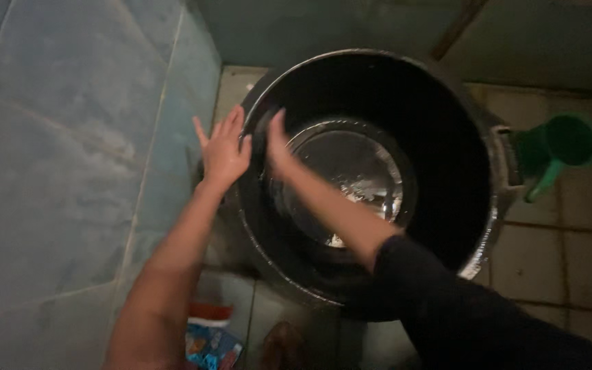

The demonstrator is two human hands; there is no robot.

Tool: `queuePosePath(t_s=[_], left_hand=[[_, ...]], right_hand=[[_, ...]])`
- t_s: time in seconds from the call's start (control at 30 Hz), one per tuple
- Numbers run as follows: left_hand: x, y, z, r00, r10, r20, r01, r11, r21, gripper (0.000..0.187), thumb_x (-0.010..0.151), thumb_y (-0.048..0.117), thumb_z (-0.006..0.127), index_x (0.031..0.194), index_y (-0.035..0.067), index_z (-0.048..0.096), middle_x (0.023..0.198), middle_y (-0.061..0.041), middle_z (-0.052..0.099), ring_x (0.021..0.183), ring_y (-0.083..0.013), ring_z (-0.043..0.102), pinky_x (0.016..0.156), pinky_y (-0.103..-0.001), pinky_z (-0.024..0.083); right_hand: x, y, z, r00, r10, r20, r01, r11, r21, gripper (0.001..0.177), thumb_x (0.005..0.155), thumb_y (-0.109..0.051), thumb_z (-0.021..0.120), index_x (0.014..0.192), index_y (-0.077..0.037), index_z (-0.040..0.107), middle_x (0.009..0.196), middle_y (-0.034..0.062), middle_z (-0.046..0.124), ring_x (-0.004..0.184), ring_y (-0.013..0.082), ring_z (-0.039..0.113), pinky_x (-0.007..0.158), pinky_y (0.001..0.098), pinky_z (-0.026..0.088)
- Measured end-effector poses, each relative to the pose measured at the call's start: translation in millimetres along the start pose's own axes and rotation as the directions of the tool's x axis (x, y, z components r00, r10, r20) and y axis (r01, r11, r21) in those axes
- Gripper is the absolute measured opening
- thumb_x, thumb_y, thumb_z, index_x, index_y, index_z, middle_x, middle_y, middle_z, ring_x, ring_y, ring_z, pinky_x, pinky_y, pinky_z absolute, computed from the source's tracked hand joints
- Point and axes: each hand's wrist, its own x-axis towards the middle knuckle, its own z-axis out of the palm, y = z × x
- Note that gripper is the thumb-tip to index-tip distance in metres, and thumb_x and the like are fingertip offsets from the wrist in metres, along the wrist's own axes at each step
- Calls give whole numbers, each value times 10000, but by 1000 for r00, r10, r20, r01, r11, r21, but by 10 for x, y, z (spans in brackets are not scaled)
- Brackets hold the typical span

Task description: The person scrubs the inside of a large black plastic container with a sponge, repeatedly rinsing and refilling it with water from a green scoop. The person tilts the container to drain water and continues scrubbing the interior surfaces.

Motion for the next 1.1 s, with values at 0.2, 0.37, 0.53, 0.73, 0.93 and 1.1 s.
queuePosePath(t_s=[0.2,0.37,0.53,0.73,0.93,1.1], left_hand=[[-2,22,6,997,-72,-14,69,989,-130,477,1116,250,361,1522,40,497,1539,-86,547,1348,-273,541,1232,-649,-21],[-26,-5,26,997,-79,-15,76,987,-142,484,1127,239,350,1538,20,481,1527,-110,549,1387,-286,519,1244,-644,-17],[-8,27,-89,999,-5,41,8,998,-68,596,1032,286,484,1529,-39,430,1539,-168,505,1373,-325,504,1195,-676,-44],[-59,35,-89,999,16,51,-13,998,-68,665,983,243,492,1574,-43,386,1602,-153,473,1405,-304,503,1225,-691,-46],[-65,49,-94,996,-6,93,8,1000,-25,667,1041,321,523,1582,-26,350,1620,-160,443,1435,-323,472,1214,-704,-58],[-37,97,-209,989,28,145,-25,1000,-18,885,851,298,663,1569,-68,297,1587,-183,409,1402,-351,450,1171,-720,-70]], right_hand=[[-1402,81,114,905,203,374,-47,921,-385,616,1119,-350,87,1651,-44,35,1767,103,16,1632,230,45,1312,373,82],[-1754,226,173,909,105,403,232,676,-699,684,1028,-121,255,1642,4,-20,1743,125,-86,1619,281,-67,1314,441,-4],[752,-146,-716,713,-701,-9,354,370,-859,766,1089,-140,398,1638,-34,-126,1730,190,-102,1633,347,-52,1353,448,-14],[667,5,-452,854,-464,-234,461,885,-72,676,1088,-399,87,1614,-76,-190,1721,142,-259,1585,277,-180,1246,424,-50],[-470,373,131,937,-308,168,349,779,-521,818,1070,-329,321,1582,21,-212,1680,211,-269,1572,333,-183,1267,482,-35],[1248,-651,-1332,615,-672,-413,346,700,-625,643,1111,-303,159,1621,51,-8,1742,275,17,1604,371,28,1273,432,30]])
